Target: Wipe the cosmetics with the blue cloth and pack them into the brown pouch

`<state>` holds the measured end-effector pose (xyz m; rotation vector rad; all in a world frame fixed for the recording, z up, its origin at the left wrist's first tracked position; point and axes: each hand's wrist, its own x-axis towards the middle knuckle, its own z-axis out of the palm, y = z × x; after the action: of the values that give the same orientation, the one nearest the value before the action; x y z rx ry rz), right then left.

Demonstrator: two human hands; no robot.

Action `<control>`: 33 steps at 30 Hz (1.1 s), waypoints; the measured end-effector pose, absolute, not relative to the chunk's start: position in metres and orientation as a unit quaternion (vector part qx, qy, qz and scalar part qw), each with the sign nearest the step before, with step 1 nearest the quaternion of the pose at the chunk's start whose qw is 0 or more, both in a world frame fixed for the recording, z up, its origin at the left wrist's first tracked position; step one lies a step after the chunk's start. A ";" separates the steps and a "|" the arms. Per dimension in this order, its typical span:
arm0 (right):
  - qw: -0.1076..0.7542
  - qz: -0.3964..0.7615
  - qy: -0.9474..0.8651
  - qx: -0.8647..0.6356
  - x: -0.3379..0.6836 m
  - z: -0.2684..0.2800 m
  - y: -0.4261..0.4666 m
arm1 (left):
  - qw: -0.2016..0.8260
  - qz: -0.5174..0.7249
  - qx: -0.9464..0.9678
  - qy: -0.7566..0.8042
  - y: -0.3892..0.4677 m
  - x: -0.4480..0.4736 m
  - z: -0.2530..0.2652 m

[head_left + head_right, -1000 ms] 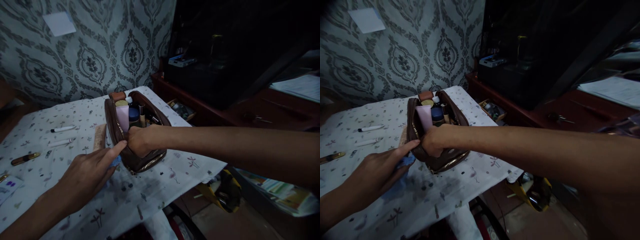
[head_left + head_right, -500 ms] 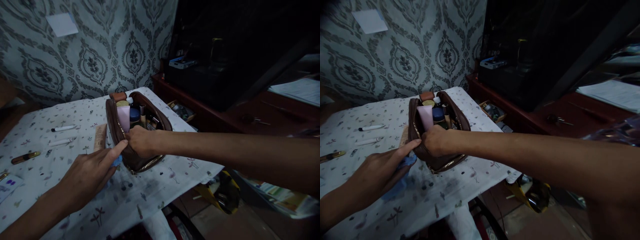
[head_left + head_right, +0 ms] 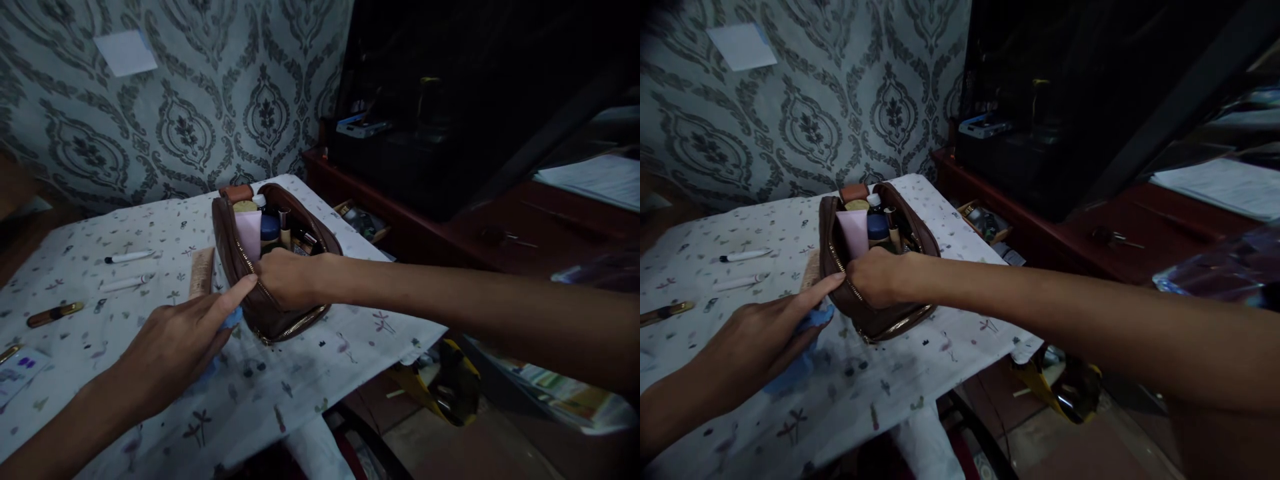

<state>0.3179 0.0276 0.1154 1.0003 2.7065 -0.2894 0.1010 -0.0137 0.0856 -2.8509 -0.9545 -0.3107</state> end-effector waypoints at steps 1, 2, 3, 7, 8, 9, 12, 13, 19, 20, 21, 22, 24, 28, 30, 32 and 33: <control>0.119 -0.102 0.928 0.337 0.322 0.118 0.027 | 0.062 -0.107 -0.943 -0.310 -0.013 0.101 0.085; 0.111 -0.104 0.931 0.331 0.328 0.121 0.026 | 0.063 -0.112 -0.944 -0.304 -0.013 0.100 0.085; 0.097 -0.105 0.935 0.326 0.334 0.123 0.024 | 0.061 -0.113 -0.945 -0.300 -0.013 0.100 0.086; 0.016 -0.119 0.936 0.332 0.359 0.130 0.010 | 0.043 -0.102 -0.947 -0.303 -0.013 0.101 0.090; 0.003 -0.127 0.934 0.335 0.364 0.131 0.006 | 0.038 -0.097 -0.946 -0.307 -0.013 0.102 0.091; -0.008 -0.137 0.932 0.336 0.369 0.132 0.001 | 0.033 -0.092 -0.945 -0.311 -0.013 0.102 0.092; -0.041 -0.156 0.929 0.333 0.379 0.132 -0.009 | 0.022 -0.085 -0.945 -0.316 -0.013 0.103 0.093; -0.053 -0.161 0.927 0.334 0.382 0.131 -0.011 | 0.020 -0.084 -0.945 -0.317 -0.013 0.103 0.093; -0.080 -0.198 0.919 0.330 0.389 0.129 -0.006 | 0.016 -0.088 -0.945 -0.314 -0.013 0.105 0.093; -0.078 -0.204 0.919 0.328 0.389 0.130 -0.005 | 0.015 -0.091 -0.945 -0.314 -0.013 0.105 0.093; -0.079 -0.209 0.919 0.324 0.390 0.131 -0.003 | 0.013 -0.092 -0.945 -0.314 -0.013 0.106 0.094; -0.085 -0.214 0.919 0.320 0.390 0.132 -0.001 | 0.011 -0.092 -0.945 -0.314 -0.013 0.106 0.094; -0.109 -0.224 0.914 0.321 0.389 0.133 0.001 | 0.010 -0.090 -0.945 -0.315 -0.013 0.106 0.095; -0.156 -0.240 0.894 0.345 0.382 0.131 0.003 | 0.008 -0.090 -0.946 -0.312 -0.012 0.105 0.095; -0.154 -0.239 0.889 0.358 0.375 0.128 0.003 | 0.006 -0.092 -0.946 -0.310 -0.011 0.105 0.095; -0.142 -0.245 0.884 0.372 0.368 0.127 0.003 | 0.004 -0.096 -0.946 -0.308 -0.011 0.105 0.095; -0.134 -0.253 0.882 0.375 0.366 0.127 0.003 | 0.001 -0.098 -0.946 -0.308 -0.011 0.106 0.094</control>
<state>0.3658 0.0029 0.1268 1.2907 3.0346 -0.8704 0.1056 -0.0107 0.0944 -2.9703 -0.9661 -0.3087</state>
